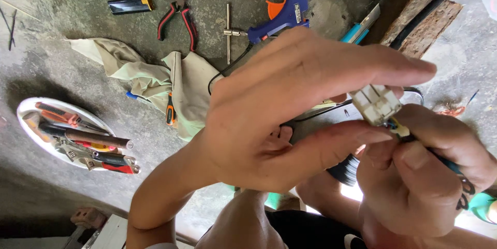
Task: The person sits on the floor repairing a power cord and plug. They strip and twist the wire ends by hand, apply hot glue with a glue gun, fit the wires into a black plug housing, and join it with the white connector at the end.
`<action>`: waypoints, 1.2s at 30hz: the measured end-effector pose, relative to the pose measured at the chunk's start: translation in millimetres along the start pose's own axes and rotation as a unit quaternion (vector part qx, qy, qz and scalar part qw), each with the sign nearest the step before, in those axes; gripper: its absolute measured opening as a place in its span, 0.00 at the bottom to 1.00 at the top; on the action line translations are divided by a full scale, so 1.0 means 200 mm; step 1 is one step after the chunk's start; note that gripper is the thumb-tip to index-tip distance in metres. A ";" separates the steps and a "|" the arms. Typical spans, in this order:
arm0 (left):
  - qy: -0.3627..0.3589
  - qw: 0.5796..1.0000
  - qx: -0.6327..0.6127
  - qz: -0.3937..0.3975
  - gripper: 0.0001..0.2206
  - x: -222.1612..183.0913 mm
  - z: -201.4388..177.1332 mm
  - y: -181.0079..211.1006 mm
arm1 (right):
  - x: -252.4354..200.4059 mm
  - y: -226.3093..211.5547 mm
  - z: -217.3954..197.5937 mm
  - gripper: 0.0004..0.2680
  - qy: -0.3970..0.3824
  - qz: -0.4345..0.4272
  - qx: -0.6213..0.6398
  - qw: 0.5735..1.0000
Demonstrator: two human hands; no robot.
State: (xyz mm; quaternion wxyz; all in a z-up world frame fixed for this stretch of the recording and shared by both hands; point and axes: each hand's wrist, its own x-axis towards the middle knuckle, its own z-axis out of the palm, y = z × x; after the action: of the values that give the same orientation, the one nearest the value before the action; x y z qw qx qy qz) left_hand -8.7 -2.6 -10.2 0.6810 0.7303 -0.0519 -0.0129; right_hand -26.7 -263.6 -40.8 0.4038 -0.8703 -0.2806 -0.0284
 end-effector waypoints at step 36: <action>0.096 0.943 0.284 0.145 0.09 0.01 0.06 -0.03 | 0.20 -0.12 -0.05 0.03 -0.135 0.154 0.056 0.977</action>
State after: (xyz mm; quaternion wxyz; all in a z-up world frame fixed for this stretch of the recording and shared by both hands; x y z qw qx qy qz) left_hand -8.0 -14.3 -17.5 0.4417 0.8757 -0.0929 0.1712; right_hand -3.4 -240.0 -7.4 0.4099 -0.8748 -0.1964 0.1676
